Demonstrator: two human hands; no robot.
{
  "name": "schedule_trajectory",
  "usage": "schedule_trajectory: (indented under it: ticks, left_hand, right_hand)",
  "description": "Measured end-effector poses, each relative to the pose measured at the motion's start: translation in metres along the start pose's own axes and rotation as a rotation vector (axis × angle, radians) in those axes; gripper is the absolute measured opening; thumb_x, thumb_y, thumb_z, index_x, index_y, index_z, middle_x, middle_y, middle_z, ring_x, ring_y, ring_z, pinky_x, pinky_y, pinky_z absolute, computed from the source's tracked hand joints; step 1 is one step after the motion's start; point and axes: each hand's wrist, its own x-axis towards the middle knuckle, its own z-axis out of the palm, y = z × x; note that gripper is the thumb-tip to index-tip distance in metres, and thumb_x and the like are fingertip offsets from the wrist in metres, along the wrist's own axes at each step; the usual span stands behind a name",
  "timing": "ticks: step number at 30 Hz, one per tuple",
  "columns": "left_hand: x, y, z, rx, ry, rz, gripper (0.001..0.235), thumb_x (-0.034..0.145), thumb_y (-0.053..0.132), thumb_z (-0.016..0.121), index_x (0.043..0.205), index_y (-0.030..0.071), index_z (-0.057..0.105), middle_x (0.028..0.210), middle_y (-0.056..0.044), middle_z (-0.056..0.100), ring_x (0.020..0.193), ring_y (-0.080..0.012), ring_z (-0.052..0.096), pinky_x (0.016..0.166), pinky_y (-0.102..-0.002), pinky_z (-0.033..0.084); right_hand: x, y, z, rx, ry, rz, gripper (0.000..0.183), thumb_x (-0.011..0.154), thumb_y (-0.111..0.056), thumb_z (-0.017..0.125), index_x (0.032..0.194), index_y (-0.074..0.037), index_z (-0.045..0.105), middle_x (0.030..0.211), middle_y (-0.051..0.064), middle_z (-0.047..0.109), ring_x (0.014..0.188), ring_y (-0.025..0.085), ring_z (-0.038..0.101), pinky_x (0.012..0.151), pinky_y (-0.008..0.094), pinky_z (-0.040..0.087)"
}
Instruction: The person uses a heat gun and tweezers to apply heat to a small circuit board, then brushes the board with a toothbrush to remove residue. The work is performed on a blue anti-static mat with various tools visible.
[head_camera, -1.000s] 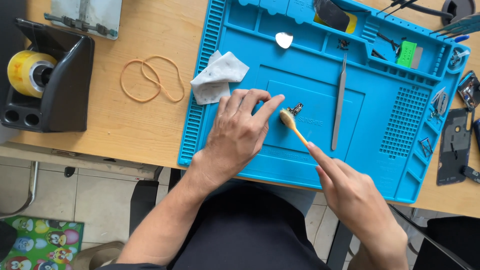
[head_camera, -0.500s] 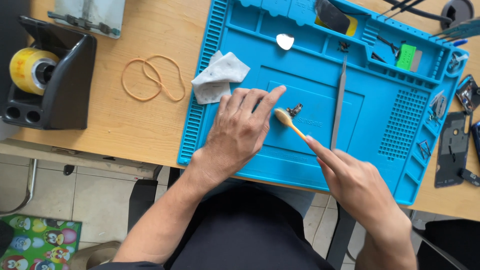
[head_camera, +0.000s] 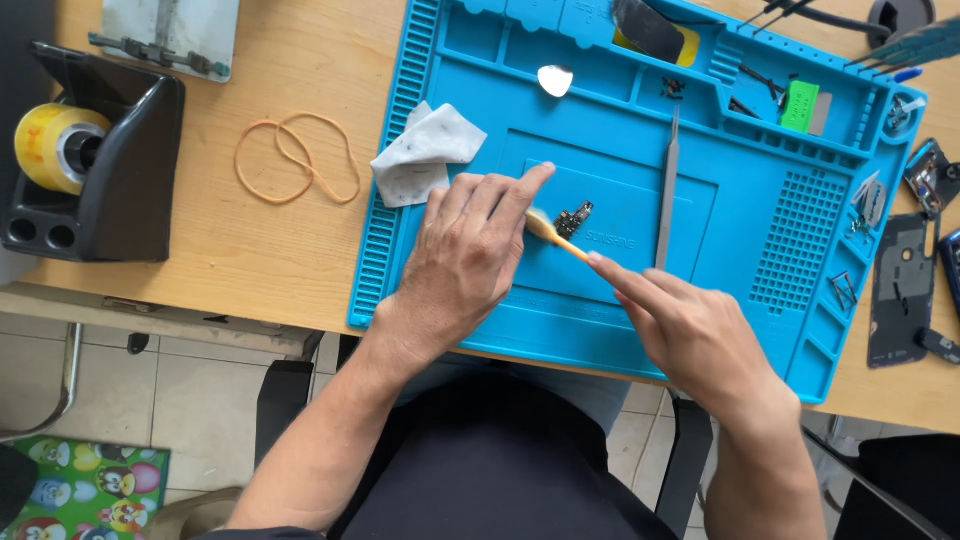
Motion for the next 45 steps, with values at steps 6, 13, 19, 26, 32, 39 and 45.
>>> schedule_trajectory:
  ticks: [6,13,19,26,32,39,45]
  left_hand:
    - [-0.003,0.001,-0.005,-0.131,0.029,-0.048,0.045,0.105,0.002,0.058,0.149,0.009,0.048,0.114,-0.009,0.063,0.094,-0.0266,0.058,0.079,-0.041,0.044]
    - [0.002,0.001,-0.007,-0.148,0.065,0.007,0.020,0.102,0.003,0.063,0.120,0.012,0.067,0.104,-0.007,0.063,0.087,-0.0260,0.059,0.071,-0.041,0.041]
    - [0.001,-0.002,-0.004,-0.157,0.037,-0.004,0.023,0.099,0.003,0.067,0.121,0.009,0.065,0.107,-0.009,0.064,0.089,-0.0258,0.058,0.073,-0.041,0.043]
    - [0.002,-0.001,-0.002,-0.117,0.078,0.025,0.017,0.103,0.007,0.063,0.121,0.008,0.065,0.101,-0.007,0.065,0.083,-0.0254,0.058,0.069,-0.041,0.040]
    - [-0.001,-0.002,-0.001,-0.100,0.051,0.006,0.016,0.102,0.012,0.065,0.118,0.009,0.066,0.103,-0.006,0.064,0.086,-0.0245,0.058,0.072,-0.040,0.041]
    - [0.002,-0.001,0.006,0.054,0.014,0.041,0.024,0.099,0.031,0.074,0.115,0.015,0.067,0.105,-0.005,0.063,0.091,-0.0251,0.057,0.074,-0.041,0.043]
    - [0.004,0.009,0.013,0.261,0.030,0.077,0.033,0.096,0.044,0.076,0.109,0.016,0.064,0.105,-0.007,0.060,0.091,-0.0268,0.055,0.073,-0.042,0.044]
  right_hand:
    - [-0.020,-0.004,-0.027,0.092,0.069,0.002,0.054,0.104,-0.014,0.062,0.155,-0.028,0.051,0.089,-0.001,0.067,0.062,0.023,0.055,0.047,0.041,0.043]
    - [0.012,0.002,0.001,0.269,0.065,-0.023,0.051,0.104,-0.011,0.059,0.154,-0.022,0.052,0.106,0.007,0.077,0.070,0.027,0.067,0.055,0.042,0.048]
    - [-0.016,0.003,-0.034,0.075,0.063,0.063,0.053,0.104,-0.017,0.061,0.154,-0.032,0.052,0.087,-0.004,0.068,0.059,0.022,0.052,0.045,0.041,0.039]
    - [0.003,0.012,-0.007,0.224,0.043,0.049,0.048,0.104,-0.019,0.057,0.152,-0.024,0.055,0.107,0.005,0.078,0.075,0.029,0.070,0.057,0.044,0.049]
    - [-0.005,0.001,-0.034,0.089,0.084,0.005,0.054,0.103,-0.015,0.062,0.155,-0.027,0.052,0.109,0.003,0.078,0.070,0.027,0.069,0.047,0.045,0.048]
    - [0.007,0.006,-0.009,0.253,0.056,0.085,0.048,0.102,-0.016,0.061,0.150,-0.023,0.058,0.089,0.005,0.074,0.056,0.025,0.059,0.051,0.043,0.043]
    - [0.004,-0.006,-0.017,0.258,0.182,0.021,0.046,0.106,-0.016,0.056,0.152,-0.016,0.054,0.120,0.010,0.077,0.065,0.027,0.066,0.054,0.041,0.048]
